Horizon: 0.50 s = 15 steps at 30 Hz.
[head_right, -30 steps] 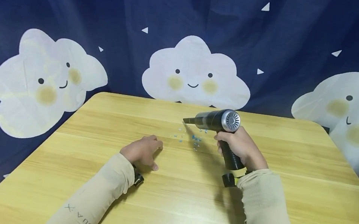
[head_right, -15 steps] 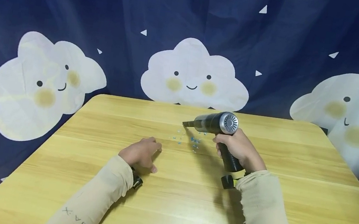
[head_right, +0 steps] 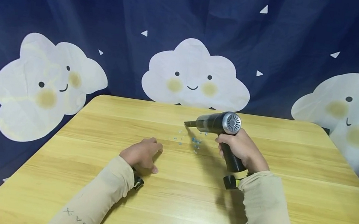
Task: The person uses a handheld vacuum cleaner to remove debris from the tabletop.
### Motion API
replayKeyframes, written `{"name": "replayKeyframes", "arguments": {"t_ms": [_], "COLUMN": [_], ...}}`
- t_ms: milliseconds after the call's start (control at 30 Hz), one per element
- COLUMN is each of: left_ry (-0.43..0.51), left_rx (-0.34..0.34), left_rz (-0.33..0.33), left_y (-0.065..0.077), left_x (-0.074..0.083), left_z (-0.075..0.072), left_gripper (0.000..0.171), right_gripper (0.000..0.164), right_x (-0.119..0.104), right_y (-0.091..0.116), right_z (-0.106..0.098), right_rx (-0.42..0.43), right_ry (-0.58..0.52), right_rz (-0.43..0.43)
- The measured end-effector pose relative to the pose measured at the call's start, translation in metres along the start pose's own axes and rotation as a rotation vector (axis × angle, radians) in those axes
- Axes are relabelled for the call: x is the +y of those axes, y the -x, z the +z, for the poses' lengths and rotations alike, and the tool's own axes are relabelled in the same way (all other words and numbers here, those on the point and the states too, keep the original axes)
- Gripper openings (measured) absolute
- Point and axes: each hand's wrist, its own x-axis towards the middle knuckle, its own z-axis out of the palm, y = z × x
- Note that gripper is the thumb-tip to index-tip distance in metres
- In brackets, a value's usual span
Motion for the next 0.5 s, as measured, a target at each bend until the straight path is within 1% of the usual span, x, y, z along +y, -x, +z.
{"name": "replayKeyframes", "arguments": {"t_ms": [300,500], "left_ry": [-0.003,-0.013], "left_rx": [0.005,0.007], "left_rz": [0.004,0.01], "left_y": [-0.0005,-0.0011], "left_x": [0.0005,0.0005], "left_z": [-0.0002,0.0002], "left_gripper": [0.057,0.058], "right_gripper": [0.043,0.038], "right_x": [-0.0009,-0.0012], "right_y": [0.0012,0.0015], "right_z": [-0.003,-0.0037], "right_rx": [-0.002,-0.013], "right_ry": [0.005,-0.005], "right_rz": [-0.003,-0.014]}}
